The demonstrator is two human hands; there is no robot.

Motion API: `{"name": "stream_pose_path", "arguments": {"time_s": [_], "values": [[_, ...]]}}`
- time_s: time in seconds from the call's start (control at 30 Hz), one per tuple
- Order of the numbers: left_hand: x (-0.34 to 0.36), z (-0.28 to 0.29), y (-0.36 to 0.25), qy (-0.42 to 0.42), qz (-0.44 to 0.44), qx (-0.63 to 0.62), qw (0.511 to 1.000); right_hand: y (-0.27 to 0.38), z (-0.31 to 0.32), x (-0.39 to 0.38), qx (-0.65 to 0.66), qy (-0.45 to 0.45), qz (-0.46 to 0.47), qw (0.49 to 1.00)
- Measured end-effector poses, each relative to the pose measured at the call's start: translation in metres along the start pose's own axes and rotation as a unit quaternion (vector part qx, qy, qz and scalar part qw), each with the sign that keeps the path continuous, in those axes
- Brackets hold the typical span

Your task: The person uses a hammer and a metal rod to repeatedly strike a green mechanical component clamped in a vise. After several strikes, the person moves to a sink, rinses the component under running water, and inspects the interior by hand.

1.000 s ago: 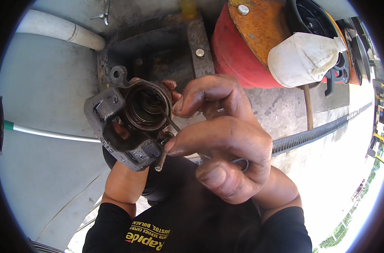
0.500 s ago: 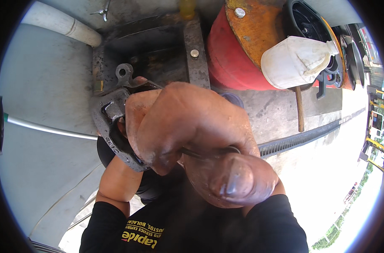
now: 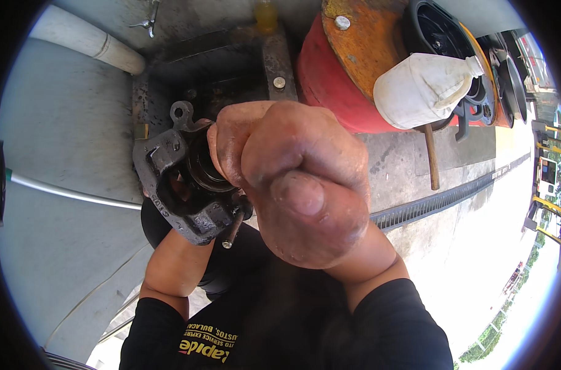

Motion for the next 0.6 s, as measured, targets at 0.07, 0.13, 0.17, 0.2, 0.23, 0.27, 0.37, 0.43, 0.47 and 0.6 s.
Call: {"name": "stream_pose_path", "arguments": {"time_s": [0.07, 0.13, 0.17, 0.2, 0.23, 0.27, 0.37, 0.43, 0.47, 0.6], "values": [[-0.001, 0.001, -0.002, -0.021, -0.004, 0.012, 1.0, -0.009, 0.0, -0.001, 0.012, 0.007, -0.053, 0.998], [-0.003, -0.001, -0.003, -0.033, 0.0, 0.023, 0.999, -0.01, 0.0, 0.003, 0.016, 0.025, -0.063, 0.998], [-0.003, -0.002, -0.002, -0.038, 0.002, 0.03, 0.999, -0.009, 0.002, 0.008, 0.01, 0.032, -0.053, 0.998], [-0.003, -0.003, -0.002, -0.042, 0.005, 0.034, 0.999, -0.009, 0.007, 0.01, -0.01, 0.018, -0.056, 0.998], [-0.003, -0.004, -0.001, -0.046, 0.008, 0.039, 0.998, -0.004, 0.005, 0.015, -0.013, 0.04, -0.021, 0.999], [-0.004, -0.004, 0.0, -0.049, 0.01, 0.041, 0.998, 0.0, 0.007, 0.017, -0.03, 0.041, -0.001, 0.999], [-0.006, -0.003, 0.002, -0.052, 0.017, 0.047, 0.997, -0.002, 0.009, 0.018, -0.022, 0.046, 0.0, 0.999], [-0.007, -0.001, 0.003, -0.046, 0.022, 0.039, 0.998, -0.012, 0.012, 0.014, -0.001, 0.032, -0.053, 0.998], [-0.006, 0.0, 0.005, -0.037, 0.027, 0.033, 0.998, -0.007, 0.01, 0.017, 0.002, 0.046, -0.017, 0.999], [-0.001, 0.011, 0.008, -0.007, 0.013, 0.004, 1.0, -0.009, 0.013, 0.017, 0.005, 0.04, -0.028, 0.999]]}}
Point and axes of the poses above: each hand's wrist, its own x-axis towards the middle knuckle, its own z-axis out of the back of the hand, y = z × x, the point moved 10 cm from there along x, towards the middle knuckle, and after that the axes turned 14 degrees about z, right-handed, at the moved point
